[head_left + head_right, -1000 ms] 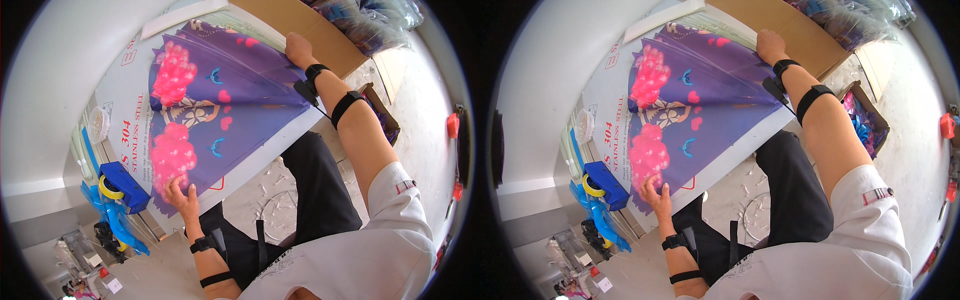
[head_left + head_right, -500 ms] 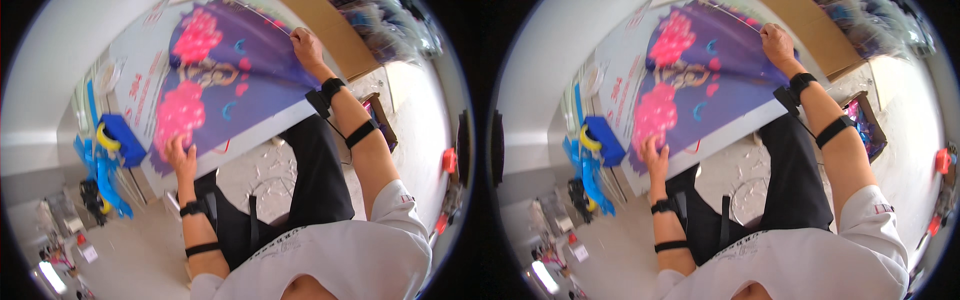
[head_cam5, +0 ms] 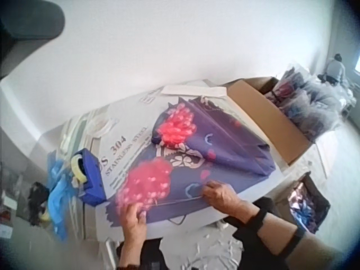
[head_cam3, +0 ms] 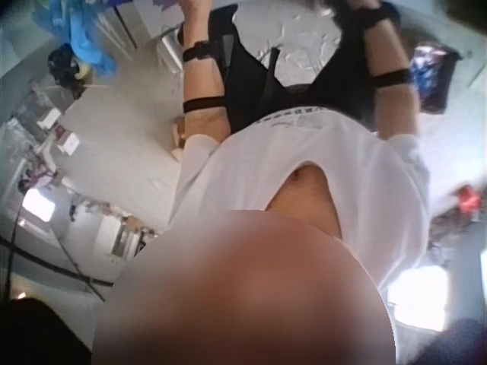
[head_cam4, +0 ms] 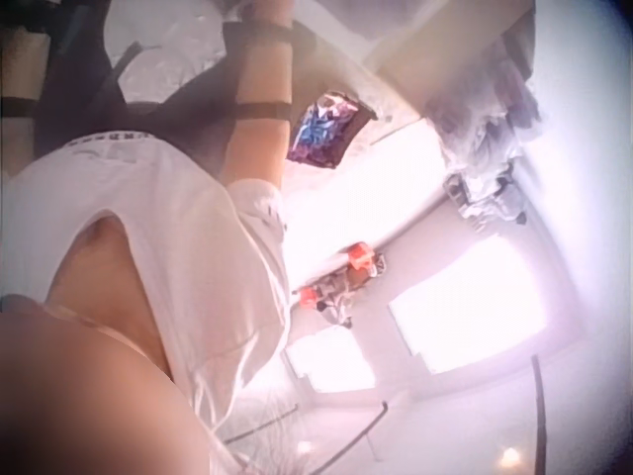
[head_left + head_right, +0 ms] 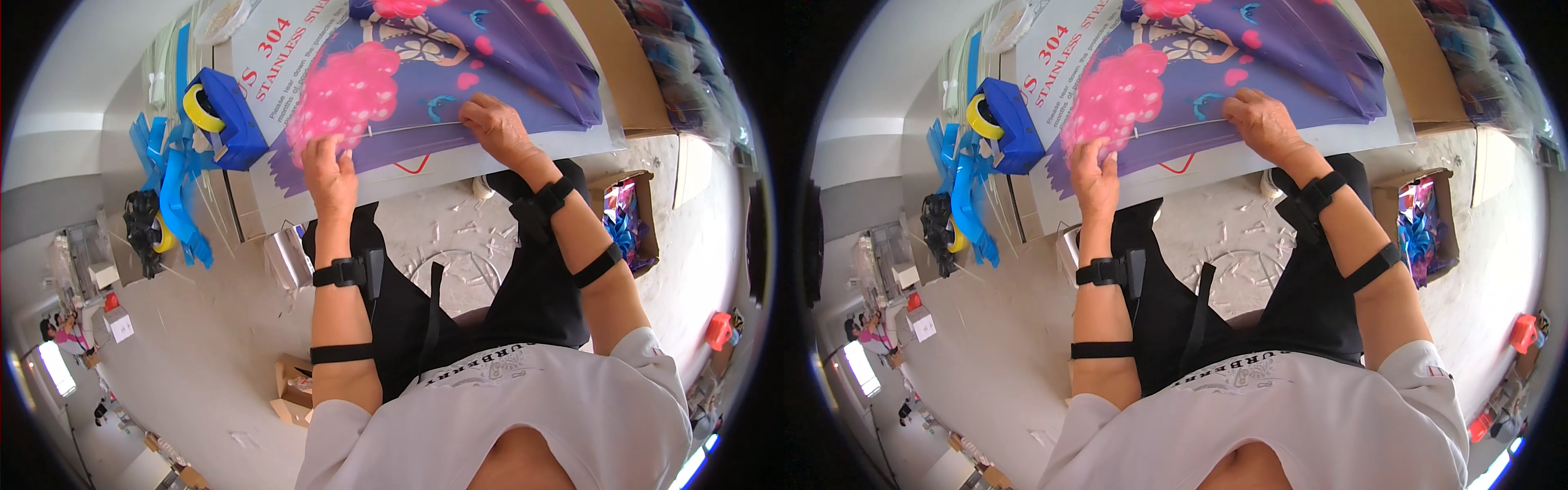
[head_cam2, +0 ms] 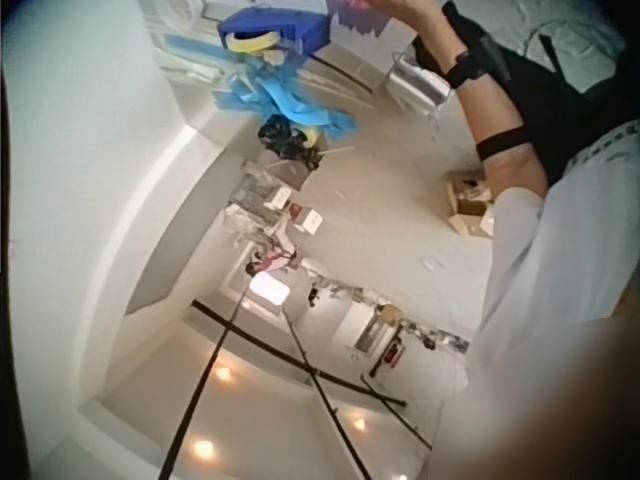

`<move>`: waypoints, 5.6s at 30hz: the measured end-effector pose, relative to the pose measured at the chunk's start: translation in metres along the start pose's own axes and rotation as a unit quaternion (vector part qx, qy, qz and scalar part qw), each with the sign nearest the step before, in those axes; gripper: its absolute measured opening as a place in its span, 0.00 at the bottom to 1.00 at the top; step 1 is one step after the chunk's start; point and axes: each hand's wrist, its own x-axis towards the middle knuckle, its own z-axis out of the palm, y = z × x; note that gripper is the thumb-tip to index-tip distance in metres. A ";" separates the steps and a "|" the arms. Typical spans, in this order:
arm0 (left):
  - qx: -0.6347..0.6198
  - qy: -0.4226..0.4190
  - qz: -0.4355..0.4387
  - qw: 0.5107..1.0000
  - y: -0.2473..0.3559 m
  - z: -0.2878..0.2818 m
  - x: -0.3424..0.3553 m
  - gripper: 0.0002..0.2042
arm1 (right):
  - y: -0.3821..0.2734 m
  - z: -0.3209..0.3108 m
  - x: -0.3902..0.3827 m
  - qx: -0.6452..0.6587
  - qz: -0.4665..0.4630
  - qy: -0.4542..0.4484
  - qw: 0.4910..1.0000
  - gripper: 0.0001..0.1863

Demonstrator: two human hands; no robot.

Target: The recorder is assembling a hanging wire and frame for a piece of artwork on a table.

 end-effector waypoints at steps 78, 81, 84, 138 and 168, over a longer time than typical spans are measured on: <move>0.042 -0.062 0.080 0.994 0.028 0.039 0.013 0.06 | -0.003 0.001 -0.003 0.004 0.033 -0.042 0.999 0.05; 0.038 -0.059 0.081 0.994 0.028 0.040 0.012 0.06 | -0.005 0.000 -0.003 0.008 0.032 -0.041 0.999 0.05; 0.028 -0.056 0.074 0.995 0.029 0.041 0.011 0.06 | -0.005 0.001 -0.003 0.006 0.033 -0.039 0.999 0.05; 0.059 -0.066 0.050 0.995 0.031 0.047 0.009 0.05 | -0.001 0.002 -0.004 0.001 0.043 -0.045 0.998 0.04; -0.183 0.048 -0.384 0.904 -0.101 -0.159 0.075 0.08 | -0.139 0.036 -0.013 0.229 -0.014 -0.187 0.955 0.03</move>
